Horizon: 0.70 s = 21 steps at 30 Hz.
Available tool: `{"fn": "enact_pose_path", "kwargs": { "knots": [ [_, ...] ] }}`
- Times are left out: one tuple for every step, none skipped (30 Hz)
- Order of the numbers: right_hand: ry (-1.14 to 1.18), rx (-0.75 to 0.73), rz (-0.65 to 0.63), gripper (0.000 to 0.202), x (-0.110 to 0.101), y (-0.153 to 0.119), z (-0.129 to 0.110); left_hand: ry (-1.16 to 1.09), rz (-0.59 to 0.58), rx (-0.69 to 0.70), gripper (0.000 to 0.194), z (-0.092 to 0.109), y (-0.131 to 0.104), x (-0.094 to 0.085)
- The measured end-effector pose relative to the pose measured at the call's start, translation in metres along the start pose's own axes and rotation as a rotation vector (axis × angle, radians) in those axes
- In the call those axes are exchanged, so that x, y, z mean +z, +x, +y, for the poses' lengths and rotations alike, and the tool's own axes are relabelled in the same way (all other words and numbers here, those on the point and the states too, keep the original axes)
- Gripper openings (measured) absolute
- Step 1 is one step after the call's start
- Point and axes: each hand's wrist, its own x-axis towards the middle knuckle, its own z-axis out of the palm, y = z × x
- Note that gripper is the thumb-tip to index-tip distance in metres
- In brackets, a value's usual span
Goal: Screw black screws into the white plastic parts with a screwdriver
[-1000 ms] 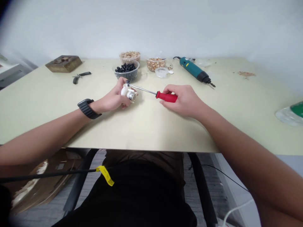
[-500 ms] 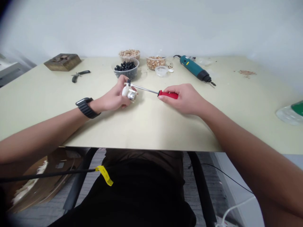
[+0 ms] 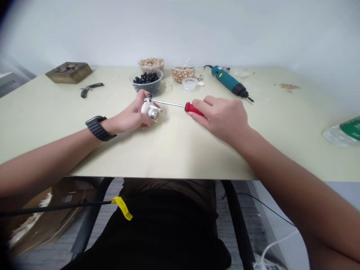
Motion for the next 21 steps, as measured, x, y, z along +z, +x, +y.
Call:
{"fn": "enact_pose_path", "kwargs": {
  "knots": [
    [0.021, 0.006, 0.006, 0.045, 0.000, 0.000, 0.000, 0.004, 0.002, 0.003, 0.078, 0.000, 0.000, 0.000],
    [0.050, 0.015, 0.005, 0.044, 0.001, 0.001, 0.000, 0.006, 0.003, 0.004, 0.078, 0.001, -0.001, 0.001],
    [0.085, 0.027, -0.006, 0.044, 0.002, 0.002, 0.000, 0.005, 0.002, 0.004, 0.077, 0.001, -0.001, 0.001],
    [0.125, 0.040, -0.028, 0.044, 0.002, 0.003, 0.001, 0.003, 0.001, 0.004, 0.077, 0.002, -0.001, 0.002],
    [0.170, 0.054, -0.061, 0.043, 0.003, 0.005, 0.001, 0.002, 0.001, 0.003, 0.077, 0.003, -0.002, 0.002],
    [0.218, 0.068, -0.097, 0.042, 0.004, 0.007, 0.002, 0.003, 0.001, 0.003, 0.078, 0.004, -0.002, 0.003],
    [0.263, 0.085, -0.130, 0.041, 0.004, 0.008, 0.003, 0.002, 0.002, 0.004, 0.078, 0.004, -0.003, 0.003],
    [0.298, 0.101, -0.153, 0.039, 0.004, 0.010, 0.004, -0.002, 0.004, 0.007, 0.078, 0.004, -0.004, 0.004],
    [0.323, 0.114, -0.167, 0.035, 0.004, 0.011, 0.005, -0.012, 0.005, 0.011, 0.078, 0.004, -0.004, 0.004],
    [0.334, 0.122, -0.168, 0.031, 0.003, 0.012, 0.006, -0.024, 0.004, 0.017, 0.079, 0.003, -0.004, 0.004],
    [0.335, 0.127, -0.157, 0.028, 0.002, 0.013, 0.007, -0.034, 0.000, 0.025, 0.079, 0.002, -0.004, 0.004],
    [0.328, 0.127, -0.148, 0.027, 0.000, 0.013, 0.008, -0.039, -0.007, 0.032, 0.080, 0.001, -0.004, 0.004],
    [0.321, 0.119, -0.142, 0.026, -0.002, 0.013, 0.008, -0.036, -0.016, 0.037, 0.080, 0.000, -0.003, 0.003],
    [0.312, 0.100, -0.128, 0.025, -0.003, 0.013, 0.008, -0.028, -0.024, 0.036, 0.081, -0.001, -0.003, 0.002],
    [0.295, 0.074, -0.108, 0.022, -0.005, 0.011, 0.008, -0.017, -0.027, 0.031, 0.081, -0.001, -0.003, 0.001],
    [0.266, 0.051, -0.082, 0.020, -0.006, 0.010, 0.006, -0.009, -0.025, 0.021, 0.081, -0.001, -0.002, 0.001],
    [0.223, 0.034, -0.055, 0.021, -0.006, 0.008, 0.005, -0.003, -0.023, 0.010, 0.081, -0.001, -0.002, 0.000],
    [0.172, 0.030, -0.032, 0.025, -0.007, 0.005, 0.003, 0.000, -0.024, 0.002, 0.081, 0.001, -0.002, -0.001],
    [0.122, 0.035, -0.014, 0.032, -0.006, 0.003, 0.001, 0.004, -0.029, -0.003, 0.080, 0.002, -0.002, -0.001],
    [0.080, 0.043, -0.010, 0.037, -0.006, 0.002, 0.000, 0.011, -0.038, -0.006, 0.080, 0.004, -0.003, -0.001],
    [0.056, 0.050, -0.016, 0.041, -0.005, 0.001, -0.001, 0.023, -0.048, -0.007, 0.080, 0.005, -0.003, -0.001]
  ]
}}
